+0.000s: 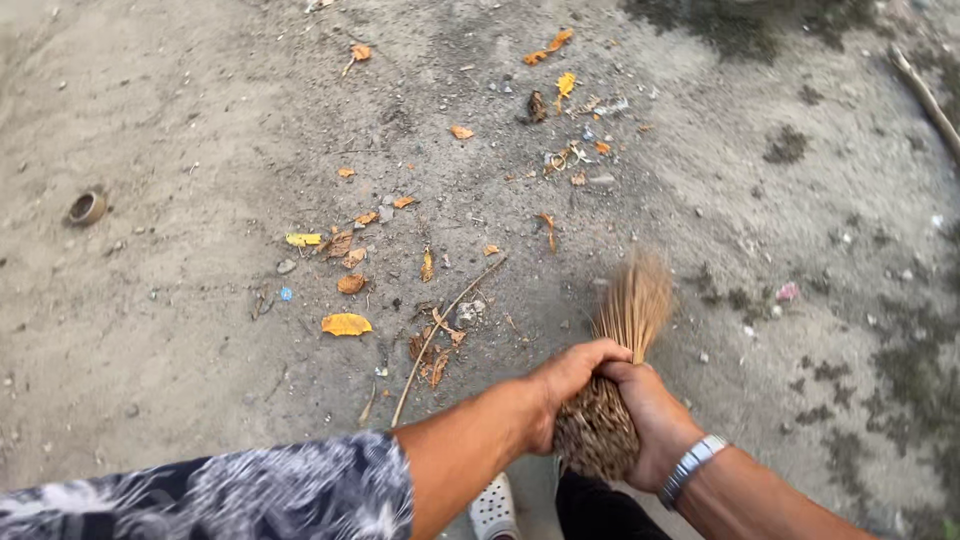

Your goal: The person sweeps an outdoor dirt area using a bundle of sticks as a broom, gathering leaves and debris into piles.

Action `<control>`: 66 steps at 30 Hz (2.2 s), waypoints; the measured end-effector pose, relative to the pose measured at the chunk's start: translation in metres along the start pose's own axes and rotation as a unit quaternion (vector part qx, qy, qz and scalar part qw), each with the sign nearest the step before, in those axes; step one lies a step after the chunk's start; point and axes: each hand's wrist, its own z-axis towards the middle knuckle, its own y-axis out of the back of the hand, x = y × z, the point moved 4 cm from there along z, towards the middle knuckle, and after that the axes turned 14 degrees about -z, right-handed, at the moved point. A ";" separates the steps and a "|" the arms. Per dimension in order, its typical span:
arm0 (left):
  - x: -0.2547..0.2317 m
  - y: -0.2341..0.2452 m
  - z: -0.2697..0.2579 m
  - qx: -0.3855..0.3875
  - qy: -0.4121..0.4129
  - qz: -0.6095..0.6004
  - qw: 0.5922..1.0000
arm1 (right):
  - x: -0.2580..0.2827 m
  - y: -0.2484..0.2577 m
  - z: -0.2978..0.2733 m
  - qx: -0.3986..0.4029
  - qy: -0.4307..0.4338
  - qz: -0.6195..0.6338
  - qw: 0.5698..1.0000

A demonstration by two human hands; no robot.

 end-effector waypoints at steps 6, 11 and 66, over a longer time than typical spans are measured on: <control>-0.079 0.033 0.025 -0.133 -0.141 -0.092 0.977 | 0.072 -0.017 0.074 0.137 -0.016 -0.089 0.986; -0.053 0.024 -0.038 -0.217 -0.184 -0.147 0.947 | 0.062 -0.040 0.056 0.160 -0.054 -0.219 0.961; 0.039 0.291 -0.083 -0.101 -0.166 -0.271 0.943 | -0.106 -0.221 0.155 0.186 -0.133 -0.328 0.917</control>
